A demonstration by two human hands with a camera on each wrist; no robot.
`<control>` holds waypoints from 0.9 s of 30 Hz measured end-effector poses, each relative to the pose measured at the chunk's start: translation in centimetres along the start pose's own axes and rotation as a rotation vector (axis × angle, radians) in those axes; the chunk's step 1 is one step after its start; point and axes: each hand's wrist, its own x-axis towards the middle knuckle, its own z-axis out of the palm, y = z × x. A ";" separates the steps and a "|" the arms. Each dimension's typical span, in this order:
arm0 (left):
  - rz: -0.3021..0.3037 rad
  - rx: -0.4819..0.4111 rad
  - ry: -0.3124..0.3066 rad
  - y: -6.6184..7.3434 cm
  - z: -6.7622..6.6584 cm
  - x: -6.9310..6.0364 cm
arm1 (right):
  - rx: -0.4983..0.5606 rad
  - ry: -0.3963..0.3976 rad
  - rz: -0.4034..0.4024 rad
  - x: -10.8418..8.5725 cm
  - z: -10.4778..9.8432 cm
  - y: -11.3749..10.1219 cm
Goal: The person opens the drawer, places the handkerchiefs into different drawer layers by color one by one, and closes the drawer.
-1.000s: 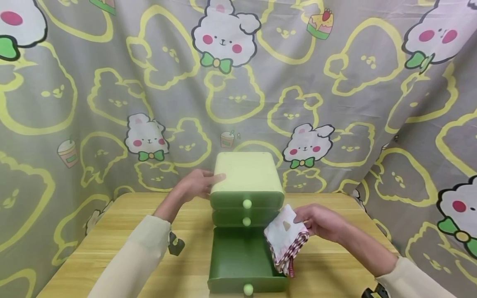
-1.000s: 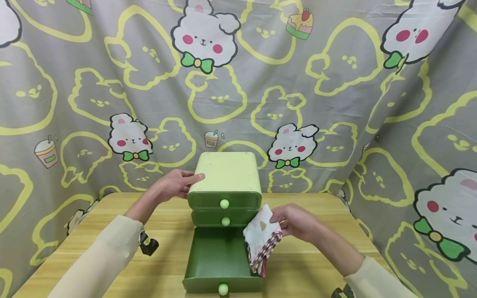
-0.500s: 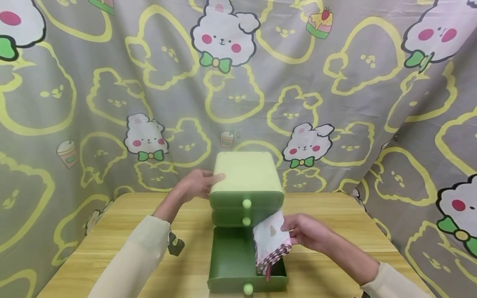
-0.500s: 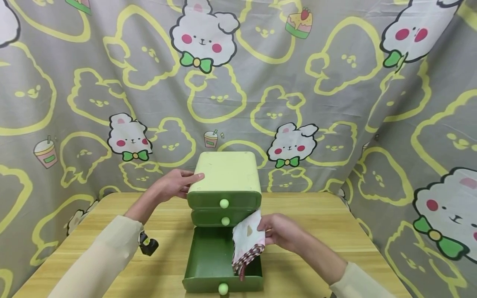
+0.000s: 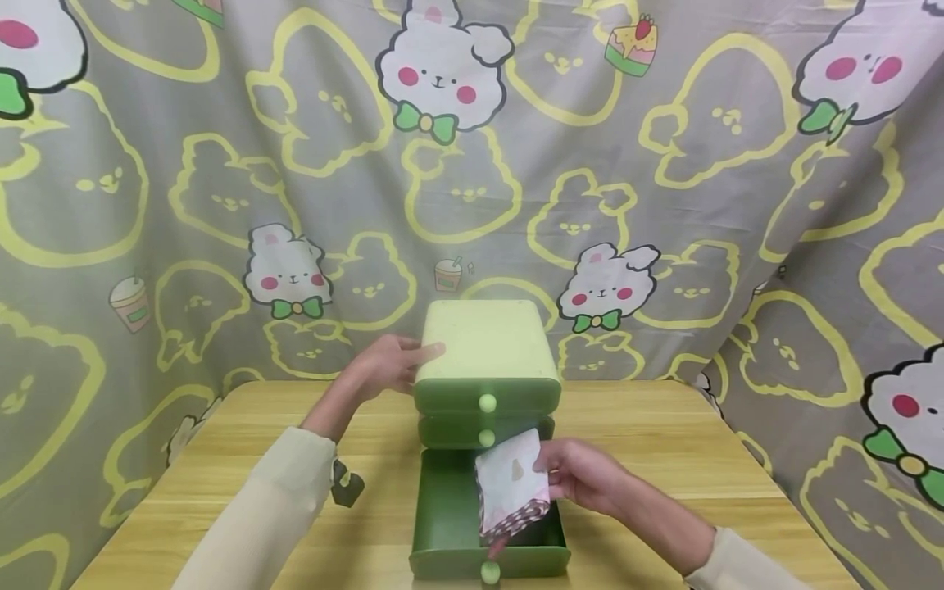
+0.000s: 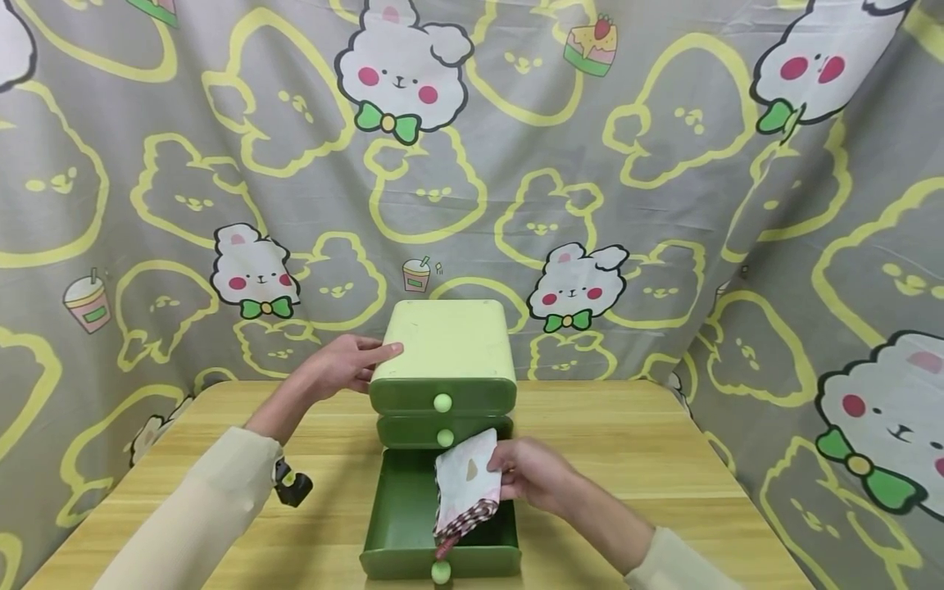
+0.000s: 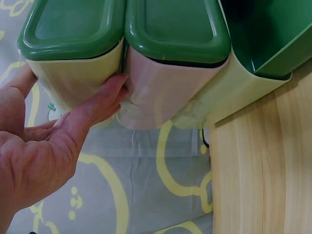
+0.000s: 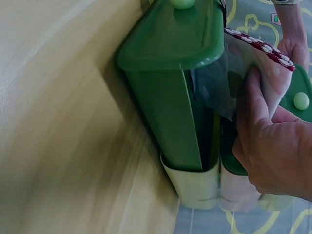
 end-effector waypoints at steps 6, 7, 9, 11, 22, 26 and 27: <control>0.007 0.008 -0.004 -0.1 0.0 0.1 | 0.020 -0.008 0.000 0.6 0.8 0.6; 0.009 0.009 -0.004 -0.1 0.0 0.1 | 0.023 -0.012 -0.002 0.7 0.9 0.7; 0.015 0.011 -0.006 -0.2 0.1 0.2 | 0.033 -0.020 -0.006 0.9 1.1 0.9; 0.013 0.004 -0.003 -0.2 0.1 0.2 | 0.044 -0.031 -0.010 1.2 1.4 1.1; 0.021 -0.004 -0.002 -0.4 0.0 0.1 | 0.062 -0.052 -0.015 2.2 2.4 2.3; 0.023 -0.005 -0.003 -0.5 -0.1 0.1 | 0.048 -0.040 0.002 2.3 2.2 2.6; 0.023 -0.004 -0.001 -0.5 -0.1 0.1 | 0.043 -0.034 0.006 2.3 2.1 2.7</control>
